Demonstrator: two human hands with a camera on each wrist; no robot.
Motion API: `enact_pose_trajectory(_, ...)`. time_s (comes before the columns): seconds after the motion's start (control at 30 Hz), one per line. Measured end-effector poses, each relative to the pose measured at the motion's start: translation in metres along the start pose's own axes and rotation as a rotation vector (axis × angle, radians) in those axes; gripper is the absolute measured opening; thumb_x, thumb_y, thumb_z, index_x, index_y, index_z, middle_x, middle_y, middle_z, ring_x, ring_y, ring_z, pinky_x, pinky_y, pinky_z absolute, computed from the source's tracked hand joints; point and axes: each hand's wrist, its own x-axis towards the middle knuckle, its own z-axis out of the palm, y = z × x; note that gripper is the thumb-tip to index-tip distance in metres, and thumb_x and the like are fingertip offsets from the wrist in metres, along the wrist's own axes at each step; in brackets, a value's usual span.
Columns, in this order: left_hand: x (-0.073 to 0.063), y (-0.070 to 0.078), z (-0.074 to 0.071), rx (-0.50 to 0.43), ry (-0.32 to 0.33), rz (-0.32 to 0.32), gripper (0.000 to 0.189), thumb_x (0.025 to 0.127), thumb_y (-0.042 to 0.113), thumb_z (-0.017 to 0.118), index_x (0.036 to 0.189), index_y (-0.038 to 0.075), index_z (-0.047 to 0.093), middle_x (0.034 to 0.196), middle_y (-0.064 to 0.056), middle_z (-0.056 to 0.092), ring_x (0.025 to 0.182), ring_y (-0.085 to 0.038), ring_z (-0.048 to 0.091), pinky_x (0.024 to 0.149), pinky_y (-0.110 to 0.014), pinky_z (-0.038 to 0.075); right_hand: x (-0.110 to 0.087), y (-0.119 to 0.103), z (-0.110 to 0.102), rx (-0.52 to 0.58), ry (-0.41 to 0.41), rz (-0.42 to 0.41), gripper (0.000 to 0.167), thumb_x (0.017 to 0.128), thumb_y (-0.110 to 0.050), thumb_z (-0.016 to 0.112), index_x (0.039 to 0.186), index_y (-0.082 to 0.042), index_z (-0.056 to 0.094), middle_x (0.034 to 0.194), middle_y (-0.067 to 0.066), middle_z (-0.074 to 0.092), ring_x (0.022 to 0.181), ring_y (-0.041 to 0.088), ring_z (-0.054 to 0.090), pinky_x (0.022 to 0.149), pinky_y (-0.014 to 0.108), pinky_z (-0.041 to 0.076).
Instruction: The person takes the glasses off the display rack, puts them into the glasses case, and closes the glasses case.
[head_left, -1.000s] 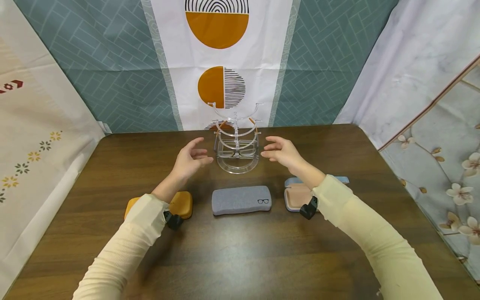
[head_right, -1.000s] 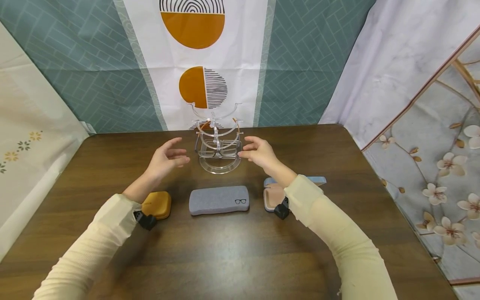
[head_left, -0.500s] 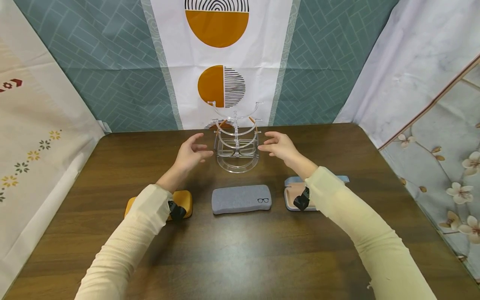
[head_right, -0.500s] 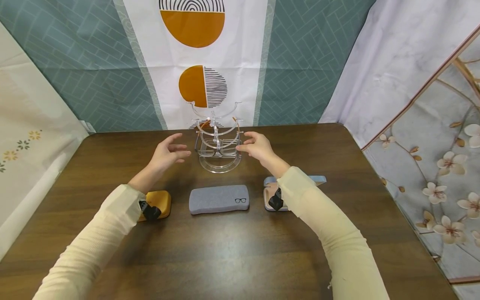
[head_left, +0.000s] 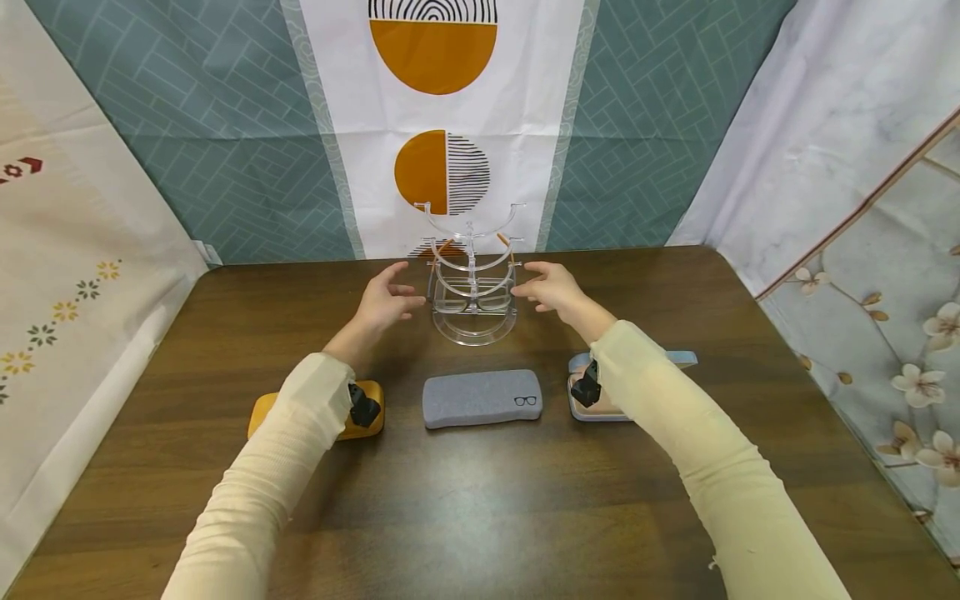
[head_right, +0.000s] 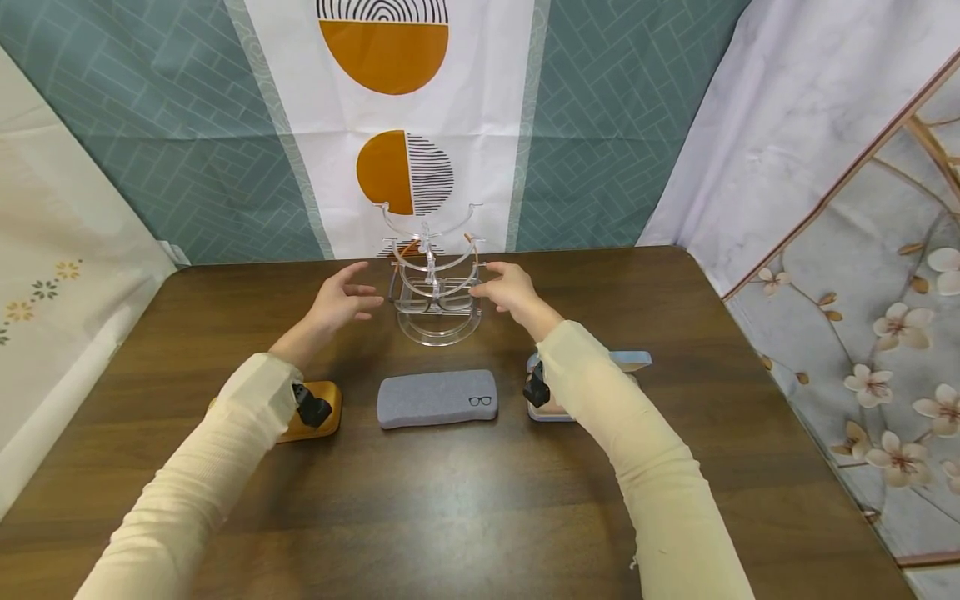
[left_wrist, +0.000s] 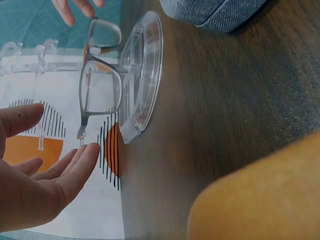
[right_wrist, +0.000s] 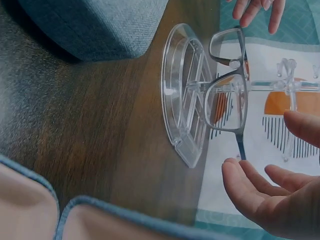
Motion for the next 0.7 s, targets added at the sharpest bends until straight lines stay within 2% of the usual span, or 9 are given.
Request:
enact_pose_trajectory(0.23,0.008,-0.002,0.006,-0.019,-0.026,-0.045,0.072,0.085,-0.004,0.058,0.145,0.011,0.021,0.129,-0.029,0.042,0.109,-0.037,0.051,0.082,-0.045,0.048,0.007,-0.001,0.004,0.014,0.003,0.039,0.066,0.086,-0.011,0.062,0.142,-0.008,0.029,0.132,0.018,0.045,0.117,0.035,0.046,0.090,0.042,0.044)
enact_pose_trajectory(0.7,0.022,-0.008,0.015,-0.048,-0.008,-0.085,0.073,0.084,-0.005,0.058,0.145,0.010,0.021,0.123,-0.028,0.047,0.106,-0.038,0.053,0.084,-0.049,0.046,0.015,0.000,0.013,0.014,0.010,0.062,0.065,0.086,-0.009,0.061,0.142,-0.009,0.029,0.134,0.016,0.043,0.114,0.034,0.048,0.090,0.042,0.044)
